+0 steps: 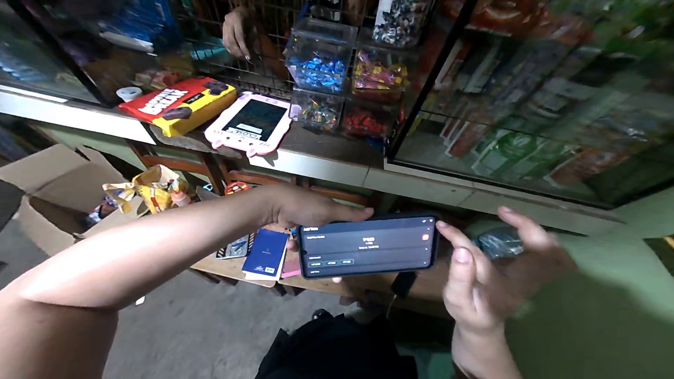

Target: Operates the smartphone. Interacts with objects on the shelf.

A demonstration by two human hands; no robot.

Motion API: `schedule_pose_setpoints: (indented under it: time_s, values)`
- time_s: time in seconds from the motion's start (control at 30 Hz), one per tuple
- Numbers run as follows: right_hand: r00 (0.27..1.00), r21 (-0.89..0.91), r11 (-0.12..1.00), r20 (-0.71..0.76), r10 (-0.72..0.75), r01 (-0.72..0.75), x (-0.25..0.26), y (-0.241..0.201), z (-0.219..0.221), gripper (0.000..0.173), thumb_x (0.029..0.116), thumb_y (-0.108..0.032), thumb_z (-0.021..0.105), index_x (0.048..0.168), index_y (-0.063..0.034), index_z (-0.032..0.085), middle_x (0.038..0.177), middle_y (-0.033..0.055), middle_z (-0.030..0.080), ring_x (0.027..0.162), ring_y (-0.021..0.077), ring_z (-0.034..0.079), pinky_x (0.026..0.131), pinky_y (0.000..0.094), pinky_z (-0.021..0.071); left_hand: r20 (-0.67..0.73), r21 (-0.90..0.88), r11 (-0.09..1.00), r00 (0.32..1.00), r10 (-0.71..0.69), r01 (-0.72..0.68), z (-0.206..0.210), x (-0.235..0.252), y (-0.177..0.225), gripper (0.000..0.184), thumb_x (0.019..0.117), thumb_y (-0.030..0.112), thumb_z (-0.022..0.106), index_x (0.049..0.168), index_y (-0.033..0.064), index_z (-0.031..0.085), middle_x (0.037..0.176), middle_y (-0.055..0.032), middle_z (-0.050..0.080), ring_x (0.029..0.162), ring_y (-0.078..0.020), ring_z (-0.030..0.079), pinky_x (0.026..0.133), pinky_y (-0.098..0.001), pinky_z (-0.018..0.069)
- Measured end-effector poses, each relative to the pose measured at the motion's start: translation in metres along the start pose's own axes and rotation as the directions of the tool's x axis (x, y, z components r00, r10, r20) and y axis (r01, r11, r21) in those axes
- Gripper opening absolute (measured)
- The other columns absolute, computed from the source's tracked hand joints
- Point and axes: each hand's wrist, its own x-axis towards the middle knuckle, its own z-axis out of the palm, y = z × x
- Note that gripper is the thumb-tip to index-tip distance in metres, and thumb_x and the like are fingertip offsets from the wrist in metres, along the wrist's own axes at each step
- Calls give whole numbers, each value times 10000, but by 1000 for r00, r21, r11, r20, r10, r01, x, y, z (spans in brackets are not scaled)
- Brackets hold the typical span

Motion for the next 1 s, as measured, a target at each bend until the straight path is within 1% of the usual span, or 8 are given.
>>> schedule_pose_setpoints:
  time_s: [0.13, 0.23, 0.4, 0.57, 0.63, 0.73, 0.83, 1.0]
  values:
    - [1000, 16, 1000, 0, -1, 1, -1, 3, 0, 366, 1090, -393, 371, 1081, -262, 713, 1343, 19, 522, 1405, 123, 368, 1221, 448, 123, -13, 0, 1000, 1000, -17, 17, -1, 1, 2, 558, 1037, 624, 348, 1168, 189, 672, 914, -8, 697, 693, -61, 654, 500, -205, 482]
    - [1000, 33, 999, -12, 0, 0, -3, 6, 1, 349, 1083, -395, 386, 1091, -268, 712, 1344, 1, 517, 1404, 115, 362, 1224, 448, 128, -11, 49, 999, 1000, -10, 11, -2, 0, 4, 579, 1045, 622, 331, 1305, 197, 625, 1032, -44, 676, 789, -101, 649, 561, -254, 499]
    - [1000, 56, 998, -20, 10, -9, -5, 8, 2, 364, 1084, -406, 377, 1091, -275, 716, 1334, -9, 527, 1395, 102, 373, 1218, 439, 144, -31, 37, 999, 999, -27, 28, -3, 1, 4, 565, 1030, 636, 351, 1186, 201, 676, 927, -21, 685, 671, -68, 632, 473, -211, 450]
    - [998, 115, 993, 61, 15, -22, -3, 10, -1, 467, 1074, -529, 311, 1263, -277, 655, 1375, -2, 514, 1384, 112, 404, 1193, 441, 224, 28, -12, 998, 997, 68, -68, -7, 1, 1, 507, 1072, 557, 309, 1227, 198, 631, 949, 9, 692, 707, -27, 661, 469, -175, 473]
    - [997, 150, 989, 75, 1, -12, -5, 8, 1, 462, 1063, -559, 314, 1256, -300, 645, 1391, -25, 508, 1410, 106, 379, 1213, 449, 200, 22, -22, 994, 994, 106, -105, -8, 1, -2, 509, 1067, 566, 320, 1226, 195, 629, 960, 16, 700, 749, -30, 676, 497, -184, 500]
    - [997, 216, 976, 72, -41, 25, -10, 3, 3, 395, 1076, -506, 326, 1215, -363, 666, 1424, -94, 482, 1454, 64, 308, 1245, 443, 138, 7, -24, 993, 994, 113, -112, -10, 0, -1, 532, 1056, 584, 343, 1225, 176, 641, 989, 2, 708, 809, -56, 693, 554, -215, 540]
    - [992, 237, 968, 68, -104, 85, -11, -6, 4, 388, 1083, -461, 329, 1199, -339, 679, 1456, -103, 456, 1479, 39, 266, 1259, 458, 88, 10, -16, 993, 993, 119, -119, -9, 0, 1, 523, 1060, 580, 330, 1183, 199, 666, 936, 7, 716, 706, -39, 679, 472, -187, 499]
    - [987, 260, 956, 43, -154, 138, -13, -11, 8, 415, 1075, -459, 322, 1144, -308, 702, 1415, -95, 463, 1450, 53, 287, 1251, 462, 73, 26, -29, 990, 990, 140, -139, -9, 1, 0, 512, 1066, 565, 331, 1164, 199, 675, 944, 14, 724, 726, -38, 688, 484, -189, 508]
